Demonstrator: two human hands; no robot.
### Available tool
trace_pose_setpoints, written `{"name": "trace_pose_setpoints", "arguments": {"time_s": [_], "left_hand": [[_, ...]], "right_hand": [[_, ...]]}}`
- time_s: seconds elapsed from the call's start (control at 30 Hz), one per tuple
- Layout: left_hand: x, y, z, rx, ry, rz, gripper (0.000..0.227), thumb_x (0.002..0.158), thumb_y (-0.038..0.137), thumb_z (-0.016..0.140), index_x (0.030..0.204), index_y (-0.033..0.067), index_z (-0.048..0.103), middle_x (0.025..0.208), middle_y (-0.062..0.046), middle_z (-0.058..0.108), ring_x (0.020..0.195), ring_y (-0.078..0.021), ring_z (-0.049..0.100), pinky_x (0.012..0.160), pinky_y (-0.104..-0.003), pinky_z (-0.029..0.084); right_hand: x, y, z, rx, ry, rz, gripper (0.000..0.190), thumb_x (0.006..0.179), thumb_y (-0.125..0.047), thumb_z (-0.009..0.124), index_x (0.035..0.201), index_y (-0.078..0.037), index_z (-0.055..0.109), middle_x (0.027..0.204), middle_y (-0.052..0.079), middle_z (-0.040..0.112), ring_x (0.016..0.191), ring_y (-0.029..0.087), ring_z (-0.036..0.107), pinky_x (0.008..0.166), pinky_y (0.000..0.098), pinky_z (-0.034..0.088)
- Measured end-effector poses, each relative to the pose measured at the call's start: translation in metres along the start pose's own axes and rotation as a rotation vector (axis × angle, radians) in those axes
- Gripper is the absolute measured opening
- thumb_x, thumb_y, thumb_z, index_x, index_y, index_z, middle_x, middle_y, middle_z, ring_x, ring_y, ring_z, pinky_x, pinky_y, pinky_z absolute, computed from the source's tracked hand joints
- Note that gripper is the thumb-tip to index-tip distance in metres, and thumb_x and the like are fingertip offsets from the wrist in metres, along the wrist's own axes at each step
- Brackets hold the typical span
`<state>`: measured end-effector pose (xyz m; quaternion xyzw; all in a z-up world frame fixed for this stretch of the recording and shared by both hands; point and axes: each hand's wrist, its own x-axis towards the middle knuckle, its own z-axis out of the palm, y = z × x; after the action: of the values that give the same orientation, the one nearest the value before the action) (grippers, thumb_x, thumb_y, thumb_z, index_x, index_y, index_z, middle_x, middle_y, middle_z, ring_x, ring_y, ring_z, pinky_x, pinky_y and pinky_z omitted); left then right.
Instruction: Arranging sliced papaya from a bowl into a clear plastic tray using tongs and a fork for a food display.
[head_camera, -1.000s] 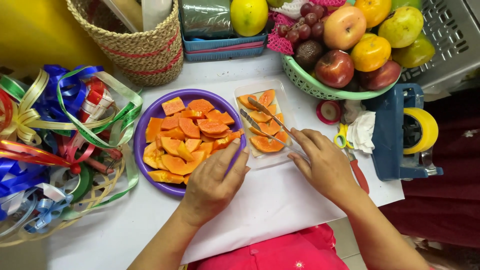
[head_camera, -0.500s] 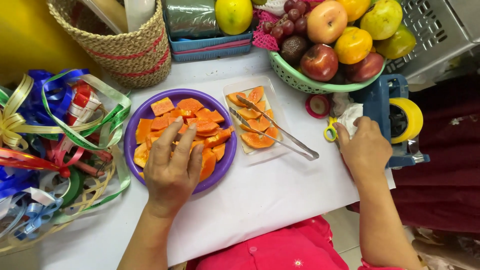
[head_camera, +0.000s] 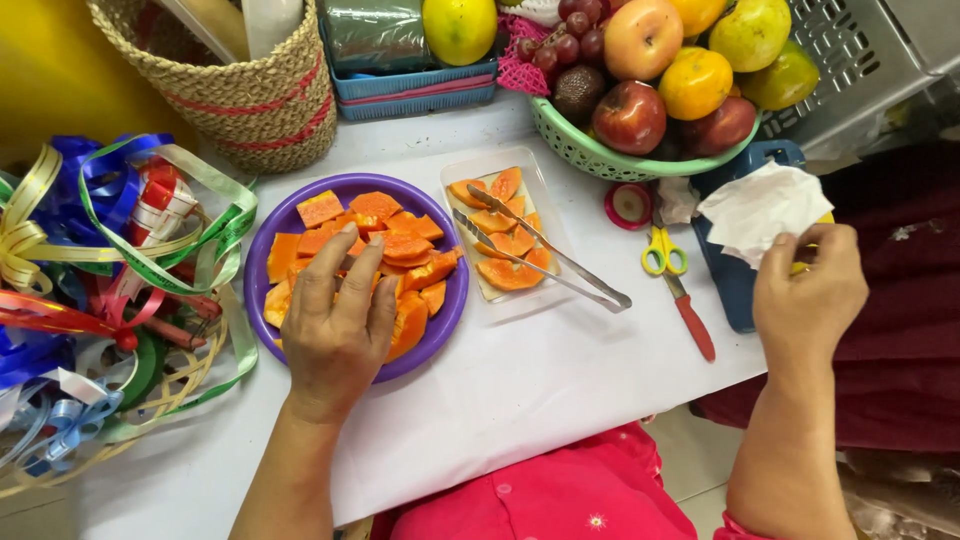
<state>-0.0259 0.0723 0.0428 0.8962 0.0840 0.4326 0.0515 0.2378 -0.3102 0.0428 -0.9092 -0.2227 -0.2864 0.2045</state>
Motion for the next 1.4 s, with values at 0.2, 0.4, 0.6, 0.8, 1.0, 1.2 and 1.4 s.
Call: {"name": "trace_pose_setpoints", "arguments": {"time_s": [0.2, 0.4, 0.6, 0.8, 1.0, 1.2, 1.4], "left_hand": [[-0.001, -0.004, 0.001, -0.008, -0.007, 0.000, 0.028, 0.106, 0.014, 0.071, 0.130, 0.0001, 0.070, 0.136, -0.022, 0.062, 0.107, -0.0321, 0.069, 0.095, -0.044, 0.060], [0.000, -0.006, -0.001, -0.018, -0.001, 0.000, 0.027, 0.106, 0.011, 0.071, 0.131, -0.0002, 0.069, 0.137, -0.022, 0.060, 0.102, -0.0312, 0.068, 0.092, -0.043, 0.060], [0.001, -0.008, 0.001, -0.045, 0.029, -0.062, 0.027, 0.105, 0.017, 0.069, 0.128, 0.0042, 0.073, 0.133, -0.016, 0.062, 0.098, -0.0246, 0.068, 0.079, -0.033, 0.058], [0.000, -0.012, 0.001, -0.051, 0.049, -0.053, 0.029, 0.104, 0.017, 0.069, 0.129, 0.0038, 0.073, 0.134, -0.017, 0.062, 0.098, -0.0253, 0.069, 0.079, -0.034, 0.059], [0.002, -0.010, -0.002, -0.047, 0.036, -0.066, 0.028, 0.105, 0.016, 0.069, 0.129, 0.0038, 0.074, 0.133, -0.017, 0.063, 0.098, -0.0252, 0.069, 0.079, -0.034, 0.060], [0.001, -0.022, -0.001, -0.031, 0.064, -0.062, 0.029, 0.106, 0.019, 0.066, 0.129, 0.0038, 0.074, 0.132, -0.017, 0.062, 0.097, -0.0257, 0.069, 0.077, -0.034, 0.058], [0.007, -0.029, -0.011, -0.014, 0.091, -0.064, 0.029, 0.108, 0.019, 0.066, 0.129, 0.0011, 0.074, 0.133, -0.018, 0.062, 0.098, -0.0284, 0.068, 0.080, -0.037, 0.059]], "right_hand": [[0.001, -0.003, -0.021, 0.355, 0.056, 0.096, 0.020, 0.108, 0.013, 0.054, 0.125, 0.004, 0.056, 0.110, 0.015, 0.062, 0.097, 0.026, 0.059, 0.088, 0.0380, 0.049], [-0.018, -0.055, -0.050, 0.783, -0.336, 0.050, 0.035, 0.086, 0.016, 0.044, 0.102, -0.004, 0.068, 0.102, 0.011, 0.068, 0.096, 0.020, 0.064, 0.085, 0.0290, 0.051], [-0.087, -0.151, 0.001, 0.651, -0.417, -0.411, 0.025, 0.086, 0.002, 0.065, 0.104, -0.009, 0.078, 0.093, 0.010, 0.075, 0.075, 0.026, 0.072, 0.068, 0.0347, 0.060], [-0.116, -0.185, 0.026, 0.416, -0.272, -0.728, 0.027, 0.100, -0.007, 0.057, 0.123, -0.001, 0.070, 0.121, 0.020, 0.070, 0.108, 0.033, 0.070, 0.090, 0.0379, 0.058], [-0.127, -0.225, 0.027, 0.691, -0.365, -0.844, 0.029, 0.102, -0.011, 0.057, 0.125, 0.002, 0.070, 0.122, 0.021, 0.071, 0.111, 0.037, 0.070, 0.091, 0.0405, 0.058], [-0.130, -0.183, 0.035, 0.811, -0.499, -0.840, 0.026, 0.105, -0.015, 0.052, 0.112, -0.003, 0.074, 0.115, 0.014, 0.075, 0.105, 0.033, 0.073, 0.089, 0.0386, 0.059], [-0.107, -0.184, 0.055, 0.564, -0.293, -0.756, 0.024, 0.101, -0.014, 0.059, 0.121, -0.005, 0.071, 0.121, 0.017, 0.072, 0.110, 0.033, 0.072, 0.093, 0.0401, 0.058]]}}
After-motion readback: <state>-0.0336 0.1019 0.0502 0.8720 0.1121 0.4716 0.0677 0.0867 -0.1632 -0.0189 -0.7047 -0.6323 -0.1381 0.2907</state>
